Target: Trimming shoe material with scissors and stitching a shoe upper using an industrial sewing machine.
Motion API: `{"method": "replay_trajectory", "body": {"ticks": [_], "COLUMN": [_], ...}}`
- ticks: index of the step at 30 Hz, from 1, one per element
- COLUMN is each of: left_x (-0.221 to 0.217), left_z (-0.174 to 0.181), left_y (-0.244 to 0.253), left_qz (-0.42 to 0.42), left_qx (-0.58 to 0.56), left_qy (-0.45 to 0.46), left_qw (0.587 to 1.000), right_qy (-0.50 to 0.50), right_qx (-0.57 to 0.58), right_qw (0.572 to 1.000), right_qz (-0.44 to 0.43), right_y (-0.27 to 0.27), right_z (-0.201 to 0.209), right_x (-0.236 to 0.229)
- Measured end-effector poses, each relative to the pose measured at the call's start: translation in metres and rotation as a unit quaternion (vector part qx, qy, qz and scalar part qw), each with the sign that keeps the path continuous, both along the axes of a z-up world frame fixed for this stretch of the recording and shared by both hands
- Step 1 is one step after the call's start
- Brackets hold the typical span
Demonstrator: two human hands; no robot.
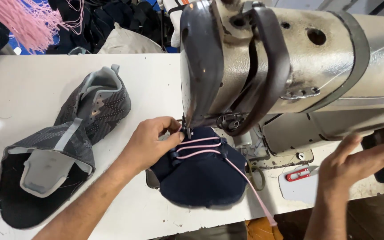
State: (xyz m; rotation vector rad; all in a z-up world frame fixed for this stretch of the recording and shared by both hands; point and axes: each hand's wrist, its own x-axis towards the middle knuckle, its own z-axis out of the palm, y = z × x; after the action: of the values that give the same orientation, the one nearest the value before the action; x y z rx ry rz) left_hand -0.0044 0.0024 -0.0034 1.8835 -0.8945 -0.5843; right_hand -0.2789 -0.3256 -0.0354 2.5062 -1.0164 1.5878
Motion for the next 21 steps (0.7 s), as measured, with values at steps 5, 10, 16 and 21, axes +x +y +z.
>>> {"method": "replay_trajectory", "body": {"ticks": [5, 10, 16, 21], "left_x": [0.003, 0.003, 0.004, 0.004], "left_z": [0.002, 0.000, 0.000, 0.007], "left_y": [-0.002, -0.001, -0.002, -0.002], "left_qz": [0.003, -0.001, -0.006, -0.003], "left_qx": [-0.005, -0.006, -0.010, 0.021], "left_qy": [-0.013, -0.038, -0.046, -0.042], "left_qw": [1.000, 0.999, 0.999, 0.999], "right_qy": [-0.017, -0.048, -0.035, -0.086], "right_qx": [-0.092, -0.085, -0.058, -0.145], "right_qw": [0.996, 0.993, 0.996, 0.986], "right_qz": [0.013, 0.072, 0.055, 0.014], "right_y": [0.004, 0.002, -0.005, -0.009], "right_z": [0.019, -0.028, 0.007, -0.014], "right_x": [0.020, 0.016, 0.015, 0.032]}}
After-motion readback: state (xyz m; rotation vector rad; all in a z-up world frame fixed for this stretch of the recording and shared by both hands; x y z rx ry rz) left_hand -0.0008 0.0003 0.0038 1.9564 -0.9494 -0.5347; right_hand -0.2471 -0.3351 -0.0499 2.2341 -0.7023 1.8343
